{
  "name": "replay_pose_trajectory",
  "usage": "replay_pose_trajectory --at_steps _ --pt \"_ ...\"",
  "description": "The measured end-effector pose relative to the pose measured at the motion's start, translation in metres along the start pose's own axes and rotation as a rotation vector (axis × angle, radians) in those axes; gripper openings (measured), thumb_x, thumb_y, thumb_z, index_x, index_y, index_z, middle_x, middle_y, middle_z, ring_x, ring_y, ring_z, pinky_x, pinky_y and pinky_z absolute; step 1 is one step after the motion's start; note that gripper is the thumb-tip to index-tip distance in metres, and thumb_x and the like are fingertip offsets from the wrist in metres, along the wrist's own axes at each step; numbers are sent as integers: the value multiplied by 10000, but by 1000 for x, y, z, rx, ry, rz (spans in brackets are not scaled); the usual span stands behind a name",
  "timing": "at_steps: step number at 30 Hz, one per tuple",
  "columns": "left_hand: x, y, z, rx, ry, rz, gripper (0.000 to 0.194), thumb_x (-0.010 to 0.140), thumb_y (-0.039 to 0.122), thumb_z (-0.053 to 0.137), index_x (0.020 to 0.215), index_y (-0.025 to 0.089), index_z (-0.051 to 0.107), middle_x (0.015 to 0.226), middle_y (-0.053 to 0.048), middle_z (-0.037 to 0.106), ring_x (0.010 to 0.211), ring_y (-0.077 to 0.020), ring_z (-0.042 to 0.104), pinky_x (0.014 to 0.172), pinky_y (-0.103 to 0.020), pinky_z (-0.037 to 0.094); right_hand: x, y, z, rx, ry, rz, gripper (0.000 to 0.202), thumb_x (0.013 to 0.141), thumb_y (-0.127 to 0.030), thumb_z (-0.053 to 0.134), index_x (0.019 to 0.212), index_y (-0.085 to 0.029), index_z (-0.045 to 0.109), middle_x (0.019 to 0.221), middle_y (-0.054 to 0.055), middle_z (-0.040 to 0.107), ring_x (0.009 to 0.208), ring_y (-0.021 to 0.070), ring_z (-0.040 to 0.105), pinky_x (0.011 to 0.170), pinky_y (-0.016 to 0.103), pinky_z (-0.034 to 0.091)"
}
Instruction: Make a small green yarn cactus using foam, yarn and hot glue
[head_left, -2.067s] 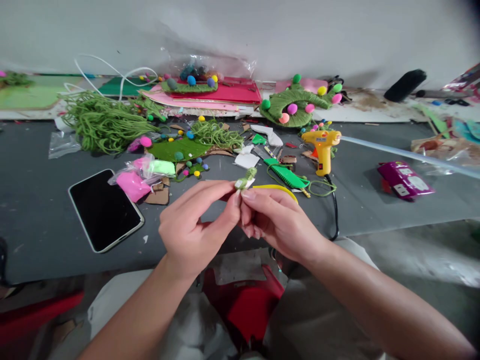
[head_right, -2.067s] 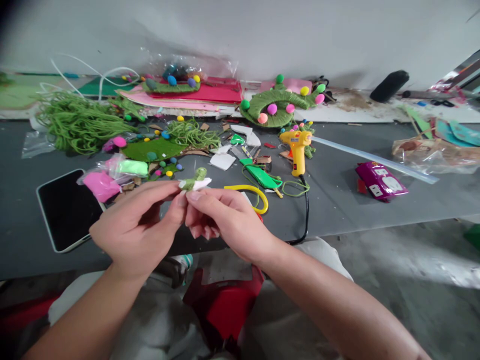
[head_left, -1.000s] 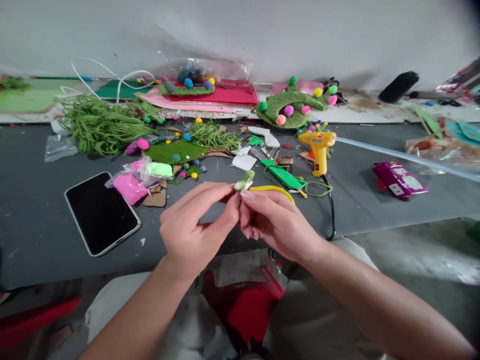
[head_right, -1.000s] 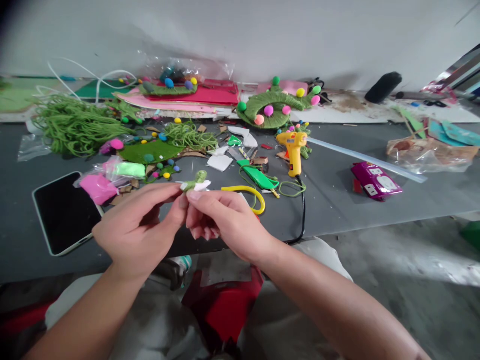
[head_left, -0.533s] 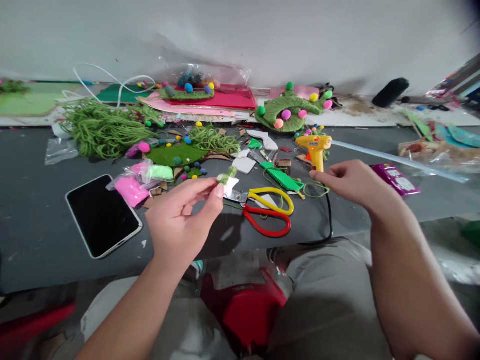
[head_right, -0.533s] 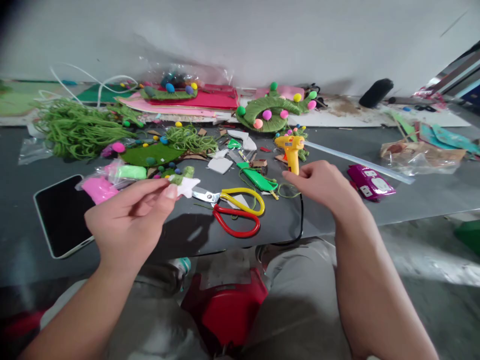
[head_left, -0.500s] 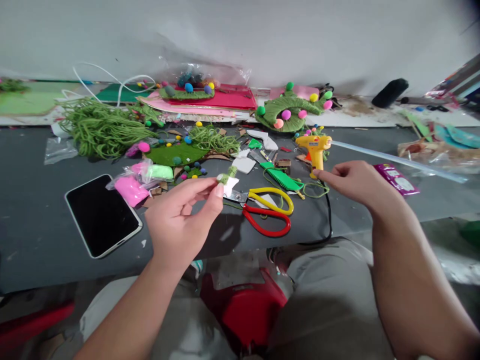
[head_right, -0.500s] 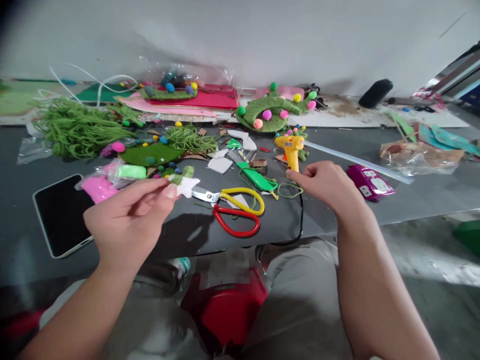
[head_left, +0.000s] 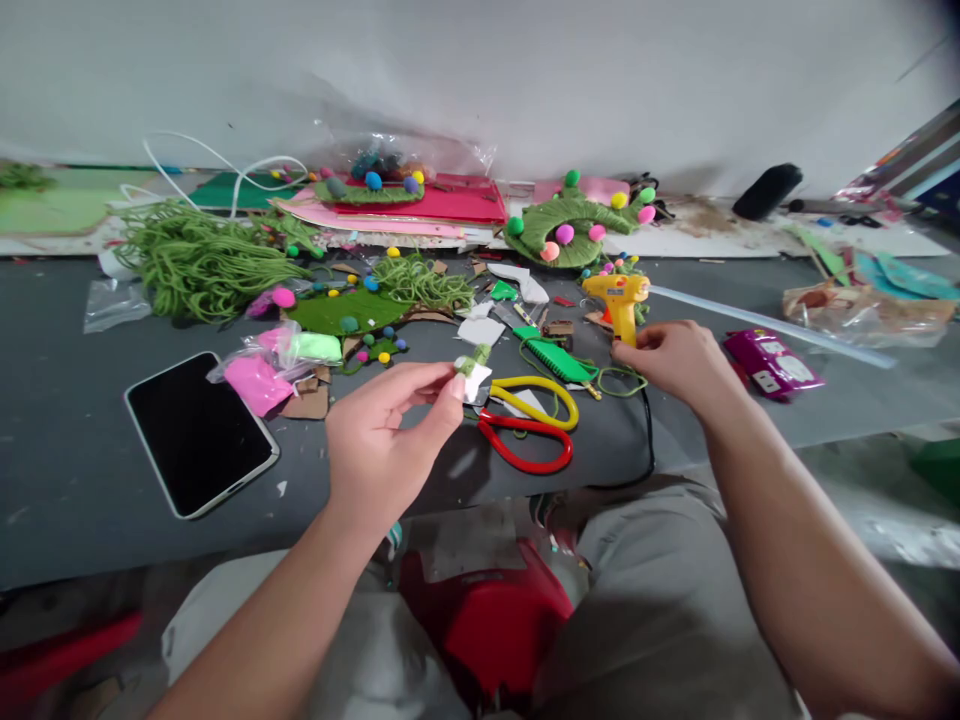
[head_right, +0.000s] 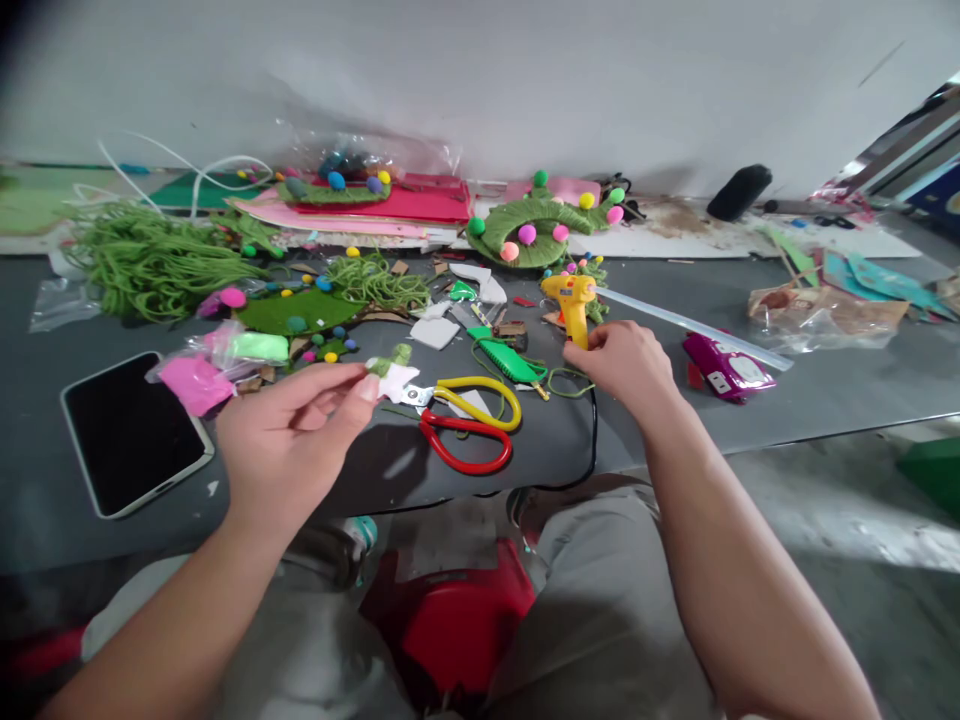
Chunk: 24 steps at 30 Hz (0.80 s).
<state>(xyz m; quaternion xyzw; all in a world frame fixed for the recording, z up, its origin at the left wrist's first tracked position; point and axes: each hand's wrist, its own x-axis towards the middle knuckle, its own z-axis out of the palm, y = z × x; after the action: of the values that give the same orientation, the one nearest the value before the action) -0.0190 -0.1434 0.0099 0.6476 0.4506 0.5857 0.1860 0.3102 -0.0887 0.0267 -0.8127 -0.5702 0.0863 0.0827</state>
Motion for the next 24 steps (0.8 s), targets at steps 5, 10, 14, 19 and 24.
replay_pose_trajectory --at_steps 5,10,14,19,24 --pt "1 3 1 -136 -21 -138 123 831 157 780 942 189 822 839 -33 819 695 -162 768 663 -242 658 -22 6 -10 21 23 2 586 719 -807 697 724 -221 678 763 101 687 680 236 563 580 346 354" --pt "4 11 0 -163 -62 -370 114 837 245 794 929 194 839 816 -28 814 713 -164 766 692 -233 639 -70 -30 -3 557 -4 -367 408 887 -584 704 761 -197 673 661 5 602 579 121 463 544 277 371" --pt "4 14 0 -210 -66 -425 138 825 304 820 918 204 843 823 -25 813 715 -156 759 671 -218 617 -99 -73 5 685 -112 -514 265 920 -432 726 788 -205 689 666 -11 628 571 100 472 527 245 390" --pt "4 8 -3 -346 -58 -493 129 810 322 850 902 233 847 815 -5 812 692 -143 757 667 -212 620 -106 -94 10 921 -139 -464 177 933 -390 728 962 -218 700 821 9 694 668 117 578 579 241 464" --pt "5 2 -7 -559 -92 -583 95 784 287 876 869 252 849 766 7 802 654 -140 757 661 -218 634 -100 -95 12 1058 -193 -507 261 959 -375 708 1184 -247 737 1020 40 749 874 161 687 728 264 555"
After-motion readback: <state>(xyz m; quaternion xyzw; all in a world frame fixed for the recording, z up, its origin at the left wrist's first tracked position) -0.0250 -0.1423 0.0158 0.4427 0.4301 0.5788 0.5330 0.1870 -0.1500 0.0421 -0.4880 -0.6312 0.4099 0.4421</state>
